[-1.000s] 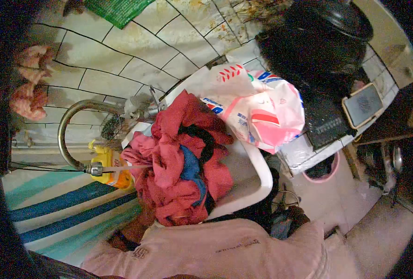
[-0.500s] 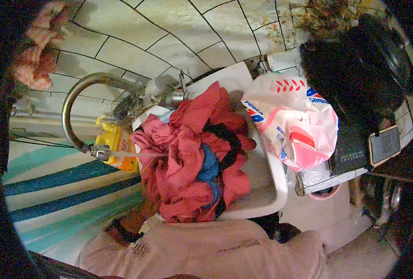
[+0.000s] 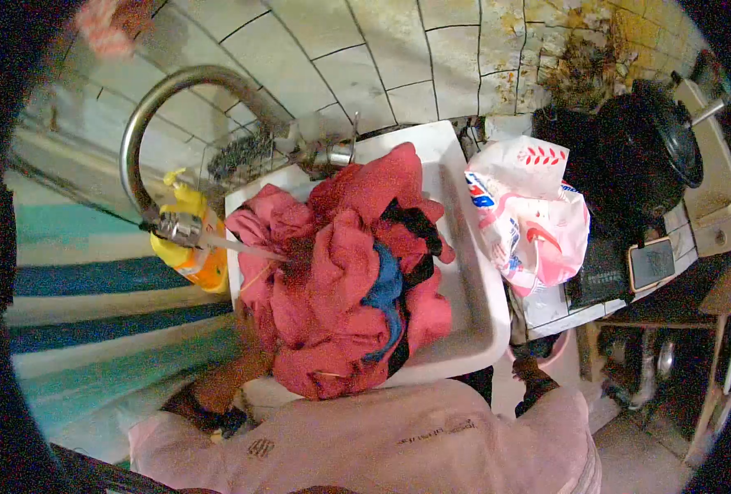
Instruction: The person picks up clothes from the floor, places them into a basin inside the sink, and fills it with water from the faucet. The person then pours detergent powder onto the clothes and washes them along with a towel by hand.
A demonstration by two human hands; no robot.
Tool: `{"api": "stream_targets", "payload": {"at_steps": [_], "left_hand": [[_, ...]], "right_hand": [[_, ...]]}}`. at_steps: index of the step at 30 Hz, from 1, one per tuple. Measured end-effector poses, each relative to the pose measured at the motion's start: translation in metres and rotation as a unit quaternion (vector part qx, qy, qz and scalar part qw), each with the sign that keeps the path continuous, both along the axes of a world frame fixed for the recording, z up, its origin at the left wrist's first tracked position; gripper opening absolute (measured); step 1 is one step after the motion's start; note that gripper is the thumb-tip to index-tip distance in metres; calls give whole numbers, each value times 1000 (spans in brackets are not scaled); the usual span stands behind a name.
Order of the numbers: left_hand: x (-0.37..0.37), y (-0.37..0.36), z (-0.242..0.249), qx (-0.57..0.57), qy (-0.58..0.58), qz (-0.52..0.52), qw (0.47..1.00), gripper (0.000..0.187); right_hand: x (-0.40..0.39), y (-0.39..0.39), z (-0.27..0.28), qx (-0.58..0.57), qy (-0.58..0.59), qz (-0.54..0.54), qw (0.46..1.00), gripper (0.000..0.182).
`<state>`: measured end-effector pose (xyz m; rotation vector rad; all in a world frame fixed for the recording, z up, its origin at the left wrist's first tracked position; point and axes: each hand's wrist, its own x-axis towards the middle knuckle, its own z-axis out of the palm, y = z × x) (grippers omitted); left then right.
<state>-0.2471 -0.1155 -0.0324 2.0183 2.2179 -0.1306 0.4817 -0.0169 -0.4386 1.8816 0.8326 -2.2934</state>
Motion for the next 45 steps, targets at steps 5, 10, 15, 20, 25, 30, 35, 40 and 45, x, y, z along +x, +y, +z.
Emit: {"api": "stream_targets", "payload": {"at_steps": [5,10,15,20,25,30,35,40,45], "left_hand": [[34,15,42,113,-69,40,990,90],[48,20,60,74,-93,101,988,85],[47,25,58,30,-72,143,987,86],[48,21,52,68,-61,143,986,83],[52,24,54,80,-54,151,984,82],[52,22,53,79,-78,153,982,80],[40,20,47,78,-73,114,988,81],[6,15,20,116,-26,26,993,84],[26,6,40,30,-29,55,998,84]], "right_hand": [[-8,34,10,169,4,135,976,36],[12,74,-4,602,6,355,715,36],[62,111,-48,620,-21,234,749,21],[-42,82,194,355,-44,-182,916,13],[-52,54,217,230,-35,-174,957,11],[35,7,14,181,264,65,945,25],[-33,-33,22,149,-30,137,979,25],[-91,1,0,139,-86,218,962,25],[-119,38,-19,111,-97,265,953,25]]}}
